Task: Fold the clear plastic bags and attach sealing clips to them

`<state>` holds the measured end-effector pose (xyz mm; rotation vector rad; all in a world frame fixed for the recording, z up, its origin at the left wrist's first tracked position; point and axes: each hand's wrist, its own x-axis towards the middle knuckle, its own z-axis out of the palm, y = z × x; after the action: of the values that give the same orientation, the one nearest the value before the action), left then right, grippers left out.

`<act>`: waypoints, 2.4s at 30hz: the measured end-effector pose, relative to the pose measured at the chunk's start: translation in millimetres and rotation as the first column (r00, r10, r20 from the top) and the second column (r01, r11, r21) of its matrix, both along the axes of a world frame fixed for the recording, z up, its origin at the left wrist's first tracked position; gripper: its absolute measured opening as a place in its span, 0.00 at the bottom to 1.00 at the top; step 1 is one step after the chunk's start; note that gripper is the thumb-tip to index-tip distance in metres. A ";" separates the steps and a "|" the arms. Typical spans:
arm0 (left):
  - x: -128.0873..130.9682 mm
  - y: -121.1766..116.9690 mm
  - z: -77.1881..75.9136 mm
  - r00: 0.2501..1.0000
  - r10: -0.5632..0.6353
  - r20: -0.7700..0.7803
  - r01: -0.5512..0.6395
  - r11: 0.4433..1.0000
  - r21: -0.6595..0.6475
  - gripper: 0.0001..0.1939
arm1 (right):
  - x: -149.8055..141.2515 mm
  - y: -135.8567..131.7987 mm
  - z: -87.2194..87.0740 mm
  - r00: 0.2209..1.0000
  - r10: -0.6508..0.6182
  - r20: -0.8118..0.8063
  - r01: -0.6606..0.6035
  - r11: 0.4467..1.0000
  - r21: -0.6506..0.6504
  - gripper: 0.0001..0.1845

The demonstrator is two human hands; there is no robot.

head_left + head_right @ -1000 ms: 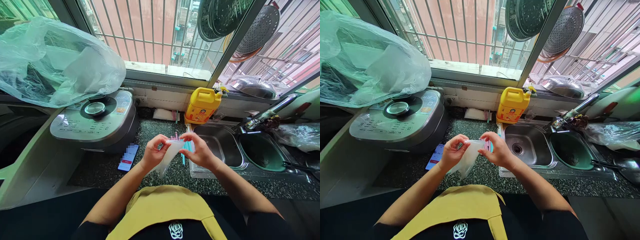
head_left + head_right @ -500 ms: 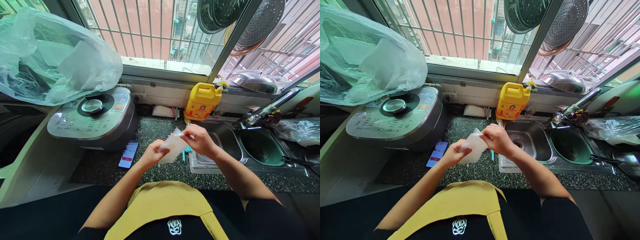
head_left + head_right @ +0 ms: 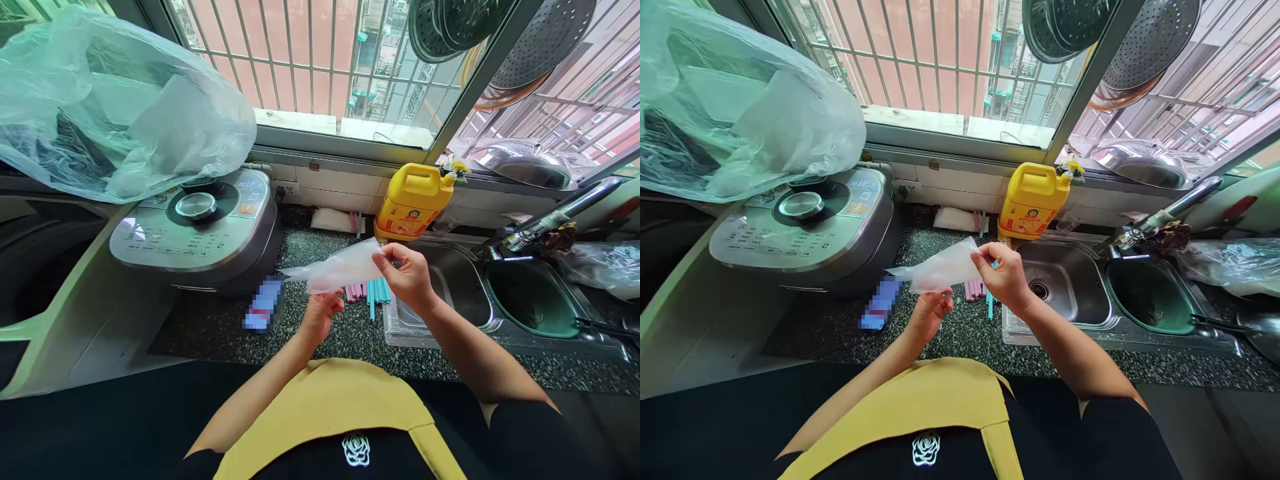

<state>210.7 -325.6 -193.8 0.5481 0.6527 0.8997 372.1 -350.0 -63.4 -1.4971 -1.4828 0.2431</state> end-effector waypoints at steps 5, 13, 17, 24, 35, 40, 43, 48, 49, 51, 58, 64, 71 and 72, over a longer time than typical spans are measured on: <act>6.5 11.3 2.8 0.990 0.104 -0.097 -0.104 0.995 -0.003 0.16 | 4.0 -4.3 -6.1 1.000 -0.009 -0.013 0.009 1.000 -0.015 0.10; -43.8 33.5 -20.2 0.836 0.460 -0.299 -0.384 0.880 0.280 0.09 | 24.8 -8.5 3.9 0.998 -0.031 0.053 0.029 0.999 0.044 0.09; -56.1 45.9 32.5 0.674 0.711 -0.203 -0.282 0.501 0.818 0.12 | 14.9 -1.9 4.8 0.967 0.170 0.191 -0.166 0.985 -0.039 0.10; -23.8 48.8 85.1 0.759 -0.118 -0.640 0.601 0.505 0.620 0.22 | 3.8 2.5 11.4 0.918 0.295 0.266 -0.287 0.956 -0.068 0.09; -26.2 56.5 62.1 0.751 -0.213 -0.625 0.620 0.551 0.558 0.24 | 7.0 2.6 -5.3 0.893 0.348 0.284 -0.320 0.937 -0.143 0.10; -9.0 61.5 100.9 0.878 -0.035 -0.478 0.411 0.568 0.713 0.16 | -2.9 9.2 1.4 0.887 0.403 0.226 -0.361 0.910 -0.203 0.10; -3.7 61.0 109.0 0.933 0.031 -0.359 0.235 0.702 0.672 0.19 | -7.6 8.7 -8.3 0.937 0.342 0.065 -0.329 0.932 -0.152 0.19; -4.4 62.5 103.1 0.972 0.145 -0.184 0.000 0.783 0.622 0.18 | -26.8 -2.9 -76.7 0.936 0.336 -0.108 -0.353 0.901 -0.253 0.24; -4.7 63.5 100.7 0.972 0.169 -0.166 -0.034 0.794 0.607 0.18 | -31.3 -6.6 -91.8 0.958 0.270 -0.100 -0.287 0.920 -0.267 0.28; -4.8 65.6 96.0 0.969 0.198 -0.151 -0.076 0.813 0.577 0.19 | -38.8 -14.9 -116.2 0.980 0.185 -0.067 -0.196 0.950 -0.243 0.32; -5.2 62.3 82.7 0.945 0.239 -0.223 -0.067 0.810 0.583 0.22 | -44.8 -37.1 -150.4 0.981 0.196 -0.013 -0.195 0.971 -0.138 0.27; -9.6 43.5 71.1 0.888 0.240 -0.393 0.180 0.604 0.776 0.18 | -24.4 -26.9 -114.5 0.989 0.108 -0.105 -0.114 0.992 -0.053 0.32; -22.5 29.3 46.8 0.835 0.076 -0.545 0.432 0.523 0.735 0.18 | -22.7 -21.9 -56.3 0.982 0.183 0.034 -0.185 0.982 0.047 0.09; -25.9 27.3 39.4 0.805 0.053 -0.591 0.484 0.518 0.705 0.17 | -23.3 -24.6 -56.4 0.984 0.175 0.035 -0.177 0.982 0.067 0.09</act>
<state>184.8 -298.3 -154.4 1.8162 0.5999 0.7505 348.8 -374.6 -119.8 -1.3204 -1.6330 0.2727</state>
